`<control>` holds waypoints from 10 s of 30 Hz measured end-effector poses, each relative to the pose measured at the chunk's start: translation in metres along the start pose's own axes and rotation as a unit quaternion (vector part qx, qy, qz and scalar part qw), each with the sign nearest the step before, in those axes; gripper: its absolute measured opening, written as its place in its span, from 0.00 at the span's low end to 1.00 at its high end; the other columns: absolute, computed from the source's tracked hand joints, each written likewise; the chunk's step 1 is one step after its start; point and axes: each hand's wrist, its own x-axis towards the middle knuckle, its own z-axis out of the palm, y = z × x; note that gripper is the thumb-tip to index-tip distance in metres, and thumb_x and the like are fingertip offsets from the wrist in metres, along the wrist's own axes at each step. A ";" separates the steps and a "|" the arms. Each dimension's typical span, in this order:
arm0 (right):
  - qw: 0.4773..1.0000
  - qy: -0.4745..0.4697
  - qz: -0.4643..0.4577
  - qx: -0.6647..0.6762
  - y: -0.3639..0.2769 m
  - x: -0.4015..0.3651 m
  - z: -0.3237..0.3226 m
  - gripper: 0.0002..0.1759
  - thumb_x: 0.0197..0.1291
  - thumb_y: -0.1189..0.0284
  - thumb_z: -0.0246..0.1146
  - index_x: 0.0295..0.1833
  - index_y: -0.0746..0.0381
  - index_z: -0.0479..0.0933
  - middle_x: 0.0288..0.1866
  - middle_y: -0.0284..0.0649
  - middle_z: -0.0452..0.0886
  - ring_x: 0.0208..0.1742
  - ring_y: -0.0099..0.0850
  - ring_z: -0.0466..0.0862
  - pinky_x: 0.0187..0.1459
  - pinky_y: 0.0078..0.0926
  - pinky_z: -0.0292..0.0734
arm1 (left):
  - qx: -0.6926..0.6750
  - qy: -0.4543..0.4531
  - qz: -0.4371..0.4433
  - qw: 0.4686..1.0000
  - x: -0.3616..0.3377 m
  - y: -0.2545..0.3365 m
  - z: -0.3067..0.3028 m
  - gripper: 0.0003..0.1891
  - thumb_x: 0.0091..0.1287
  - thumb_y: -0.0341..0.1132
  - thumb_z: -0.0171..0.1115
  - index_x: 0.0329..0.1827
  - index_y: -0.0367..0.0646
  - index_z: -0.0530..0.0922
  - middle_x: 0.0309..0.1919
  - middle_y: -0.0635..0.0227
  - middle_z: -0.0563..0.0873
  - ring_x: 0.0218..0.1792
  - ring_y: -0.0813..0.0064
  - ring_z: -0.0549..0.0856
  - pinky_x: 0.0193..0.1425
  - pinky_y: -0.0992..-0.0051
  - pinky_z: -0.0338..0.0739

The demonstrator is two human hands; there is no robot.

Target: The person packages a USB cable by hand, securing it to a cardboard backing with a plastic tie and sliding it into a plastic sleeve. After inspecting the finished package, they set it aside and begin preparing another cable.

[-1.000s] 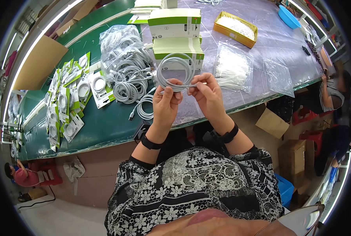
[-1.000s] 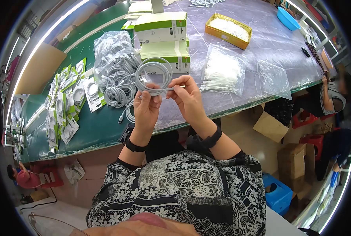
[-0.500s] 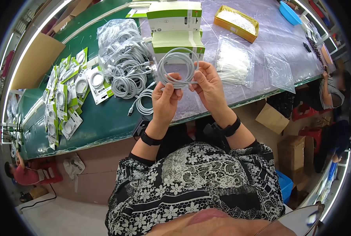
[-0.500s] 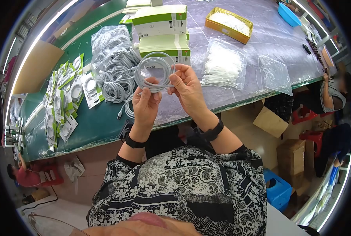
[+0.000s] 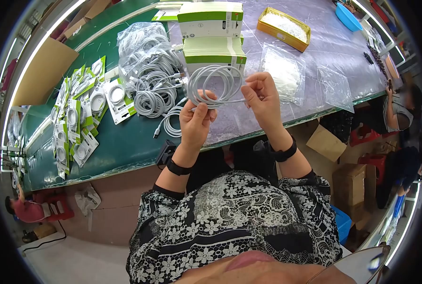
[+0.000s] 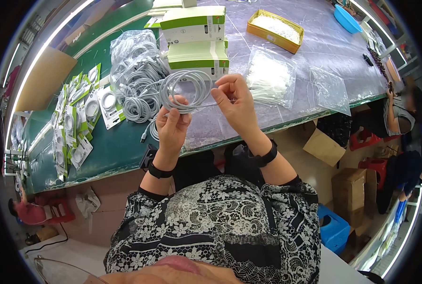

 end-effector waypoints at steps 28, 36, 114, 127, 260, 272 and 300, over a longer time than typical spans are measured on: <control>0.978 -0.004 0.043 -0.204 -0.005 0.003 0.005 0.07 0.66 0.73 0.61 0.39 0.62 0.69 0.27 0.31 0.78 0.20 0.14 0.70 0.21 0.14 0.65 | -0.007 -0.024 -0.036 0.999 -0.006 0.000 -0.002 0.16 0.74 0.37 0.52 0.55 0.32 0.75 0.48 0.54 0.83 0.29 0.82 0.74 0.33 0.81 0.70; 0.982 0.012 0.039 -0.184 -0.003 0.000 0.001 0.06 0.67 0.74 0.58 0.39 0.63 0.68 0.29 0.35 0.81 0.18 0.14 0.71 0.19 0.13 0.65 | -0.040 -0.012 -0.056 0.998 -0.015 -0.005 -0.009 0.17 0.74 0.36 0.51 0.58 0.32 0.73 0.46 0.55 0.83 0.26 0.83 0.71 0.32 0.82 0.69; 0.980 0.007 0.172 0.102 0.000 -0.017 -0.012 0.16 0.70 0.66 0.57 0.58 0.64 0.71 0.30 0.29 0.72 0.19 0.13 0.66 0.19 0.12 0.62 | -0.215 -0.068 -0.137 0.965 -0.010 -0.009 -0.008 0.20 0.76 0.48 0.44 0.50 0.40 0.76 0.36 0.63 0.79 0.18 0.86 0.61 0.24 0.83 0.61; 0.910 -0.085 0.271 0.303 0.027 -0.022 -0.020 0.17 0.71 0.62 0.55 0.54 0.64 0.72 0.30 0.30 0.74 0.19 0.13 0.65 0.19 0.11 0.63 | -0.071 -0.094 -0.255 0.960 -0.004 0.000 -0.012 0.21 0.75 0.47 0.48 0.60 0.40 0.70 0.34 0.69 0.77 0.20 0.87 0.63 0.26 0.82 0.65; 0.844 -0.049 -0.248 -0.472 0.020 -0.014 -0.039 0.19 0.46 0.77 0.70 0.47 0.51 0.82 0.37 0.31 0.74 0.43 0.31 0.74 0.55 0.33 0.64 | 0.106 0.074 -0.117 0.985 0.006 -0.041 0.005 0.19 0.68 0.35 0.62 0.59 0.39 0.69 0.47 0.64 0.80 0.43 0.74 0.82 0.40 0.73 0.81; 0.851 -0.029 -0.255 -0.457 0.015 -0.017 -0.023 0.14 0.46 0.76 0.70 0.40 0.51 0.83 0.36 0.30 0.73 0.45 0.31 0.73 0.62 0.38 0.57 | 0.092 0.038 -0.121 0.988 -0.004 -0.043 0.004 0.20 0.68 0.25 0.56 0.63 0.39 0.67 0.53 0.62 0.78 0.51 0.70 0.81 0.51 0.69 0.82; 0.963 0.087 -0.118 -0.227 0.020 -0.020 -0.094 0.10 0.48 0.75 0.71 0.38 0.58 0.80 0.37 0.36 0.77 0.40 0.34 0.77 0.49 0.30 0.72 | 0.140 0.039 -0.067 0.987 -0.008 -0.040 0.005 0.20 0.70 0.27 0.45 0.65 0.37 0.63 0.60 0.58 0.74 0.57 0.61 0.79 0.60 0.61 0.77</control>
